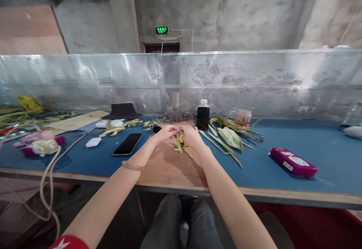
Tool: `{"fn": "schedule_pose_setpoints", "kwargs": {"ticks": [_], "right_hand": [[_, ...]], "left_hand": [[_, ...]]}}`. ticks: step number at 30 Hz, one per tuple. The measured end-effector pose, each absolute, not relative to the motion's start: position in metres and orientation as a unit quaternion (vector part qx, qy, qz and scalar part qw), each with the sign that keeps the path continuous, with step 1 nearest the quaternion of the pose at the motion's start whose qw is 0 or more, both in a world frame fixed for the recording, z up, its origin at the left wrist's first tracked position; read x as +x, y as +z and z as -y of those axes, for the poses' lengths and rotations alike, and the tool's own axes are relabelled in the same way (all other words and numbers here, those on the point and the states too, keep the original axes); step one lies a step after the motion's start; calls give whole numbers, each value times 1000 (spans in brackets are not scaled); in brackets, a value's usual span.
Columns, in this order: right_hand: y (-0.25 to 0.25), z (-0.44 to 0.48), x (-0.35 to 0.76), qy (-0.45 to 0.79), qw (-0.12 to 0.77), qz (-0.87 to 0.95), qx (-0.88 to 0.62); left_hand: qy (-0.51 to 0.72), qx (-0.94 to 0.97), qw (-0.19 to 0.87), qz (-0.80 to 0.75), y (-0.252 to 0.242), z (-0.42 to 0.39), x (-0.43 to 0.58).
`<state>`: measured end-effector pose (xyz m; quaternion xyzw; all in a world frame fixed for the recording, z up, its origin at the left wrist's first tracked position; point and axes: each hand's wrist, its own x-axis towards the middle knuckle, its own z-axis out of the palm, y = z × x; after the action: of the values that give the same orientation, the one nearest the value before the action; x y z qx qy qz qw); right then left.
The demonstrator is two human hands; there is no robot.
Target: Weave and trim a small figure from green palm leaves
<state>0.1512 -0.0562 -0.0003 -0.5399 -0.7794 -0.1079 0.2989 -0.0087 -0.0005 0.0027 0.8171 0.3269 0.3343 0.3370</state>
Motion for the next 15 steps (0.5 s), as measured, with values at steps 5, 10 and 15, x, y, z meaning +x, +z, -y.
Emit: {"fn": "schedule_pose_setpoints", "kwargs": {"ticks": [5,10,15], "right_hand": [[3,59,151,-107,319,772,-539],[3,59,151,-105,338,767,-536],[4,56,152,-101,351,759,-538]], "left_hand": [[348,815,345,-310,0,-3,-9],[370,800,355,-310,-3,-6,-11],[385,784,366,-320,-1,-3,-9]]}}
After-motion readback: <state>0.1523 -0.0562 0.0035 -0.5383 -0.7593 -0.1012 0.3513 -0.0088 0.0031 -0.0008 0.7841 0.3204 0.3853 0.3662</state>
